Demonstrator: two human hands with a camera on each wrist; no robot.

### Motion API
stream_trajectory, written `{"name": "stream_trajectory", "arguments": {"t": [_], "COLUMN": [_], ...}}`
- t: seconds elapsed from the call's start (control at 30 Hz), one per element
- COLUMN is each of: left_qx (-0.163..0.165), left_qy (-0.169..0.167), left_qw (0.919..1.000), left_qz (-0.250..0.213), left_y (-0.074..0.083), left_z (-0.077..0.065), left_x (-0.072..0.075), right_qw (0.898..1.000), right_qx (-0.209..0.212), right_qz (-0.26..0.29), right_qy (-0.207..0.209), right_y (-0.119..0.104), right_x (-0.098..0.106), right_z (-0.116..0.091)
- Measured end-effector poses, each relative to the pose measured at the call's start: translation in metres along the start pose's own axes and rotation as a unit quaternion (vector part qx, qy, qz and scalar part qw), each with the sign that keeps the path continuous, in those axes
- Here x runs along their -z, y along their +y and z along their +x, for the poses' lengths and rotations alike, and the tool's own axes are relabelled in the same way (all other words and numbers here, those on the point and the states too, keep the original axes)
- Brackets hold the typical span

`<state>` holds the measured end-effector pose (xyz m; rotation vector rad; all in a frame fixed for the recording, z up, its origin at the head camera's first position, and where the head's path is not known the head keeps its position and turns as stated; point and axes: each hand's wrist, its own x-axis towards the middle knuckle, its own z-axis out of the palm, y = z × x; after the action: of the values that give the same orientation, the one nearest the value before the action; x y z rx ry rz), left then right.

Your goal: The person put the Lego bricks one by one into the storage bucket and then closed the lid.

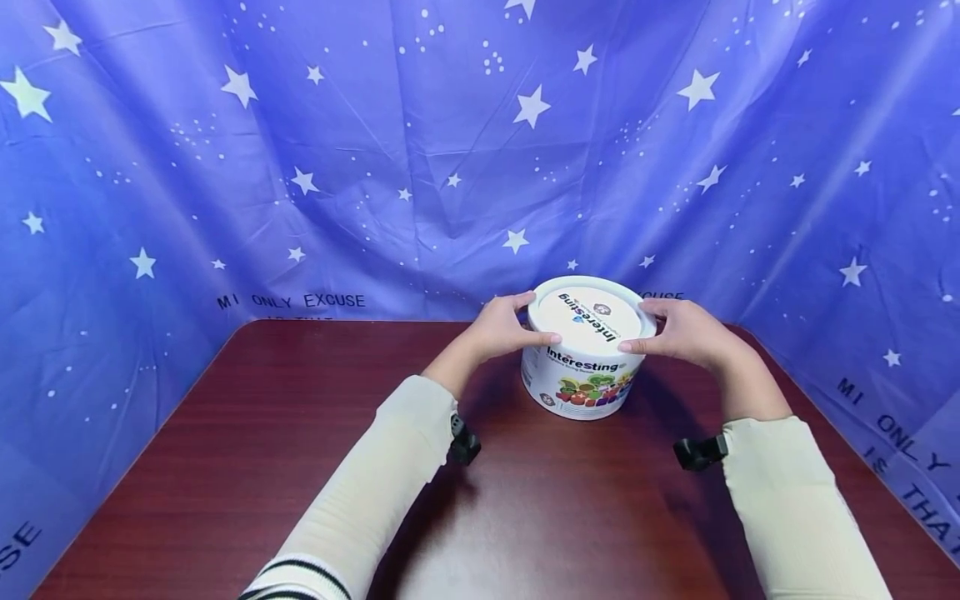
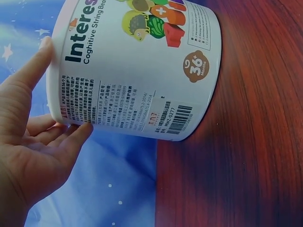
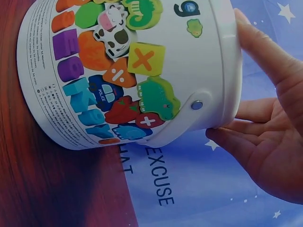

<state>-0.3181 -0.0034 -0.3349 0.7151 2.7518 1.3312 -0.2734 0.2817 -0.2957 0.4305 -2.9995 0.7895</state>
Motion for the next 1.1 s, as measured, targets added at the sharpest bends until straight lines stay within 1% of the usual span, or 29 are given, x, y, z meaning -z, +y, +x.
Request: {"name": "stream_trajectory", "arguments": {"t": [0.17,0.4,0.53,0.6,0.7,0.77,0.87,0.97,1.1], "left_qx": [-0.005,0.000,-0.013,-0.024,-0.038,-0.044,-0.057,-0.072,-0.089], "left_qy": [-0.003,-0.003,0.006,0.020,0.040,0.044,0.034,0.036,0.063], "left_qw": [0.9999,0.9994,0.9972,0.9955,0.9928,0.9914,0.9899,0.9901,0.9908], "left_qz": [-0.010,-0.033,-0.074,-0.090,-0.107,-0.116,-0.126,-0.115,-0.080], "left_y": [-0.002,-0.003,-0.008,-0.011,-0.014,-0.016,-0.021,-0.028,-0.040], "left_z": [0.002,0.000,-0.004,-0.008,-0.016,-0.023,-0.036,-0.053,-0.076], "left_x": [-0.003,-0.007,-0.016,-0.022,-0.024,-0.021,-0.012,0.000,0.018], "right_qw": [1.000,1.000,0.999,0.999,0.996,0.991,0.981,0.976,0.974], "right_qx": [0.001,0.009,0.007,0.010,0.022,0.032,0.050,0.063,0.074], "right_qz": [-0.005,0.010,0.035,0.041,0.046,0.047,0.059,0.060,0.052], "right_qy": [-0.002,0.006,0.013,0.029,0.080,0.124,0.176,0.201,0.209], "right_y": [0.001,0.005,0.009,0.011,0.010,0.008,0.005,0.008,0.012], "right_x": [0.001,-0.004,-0.012,-0.017,-0.025,-0.030,-0.037,-0.044,-0.051], "right_z": [0.000,-0.002,-0.007,-0.012,-0.022,-0.030,-0.045,-0.058,-0.070]}}
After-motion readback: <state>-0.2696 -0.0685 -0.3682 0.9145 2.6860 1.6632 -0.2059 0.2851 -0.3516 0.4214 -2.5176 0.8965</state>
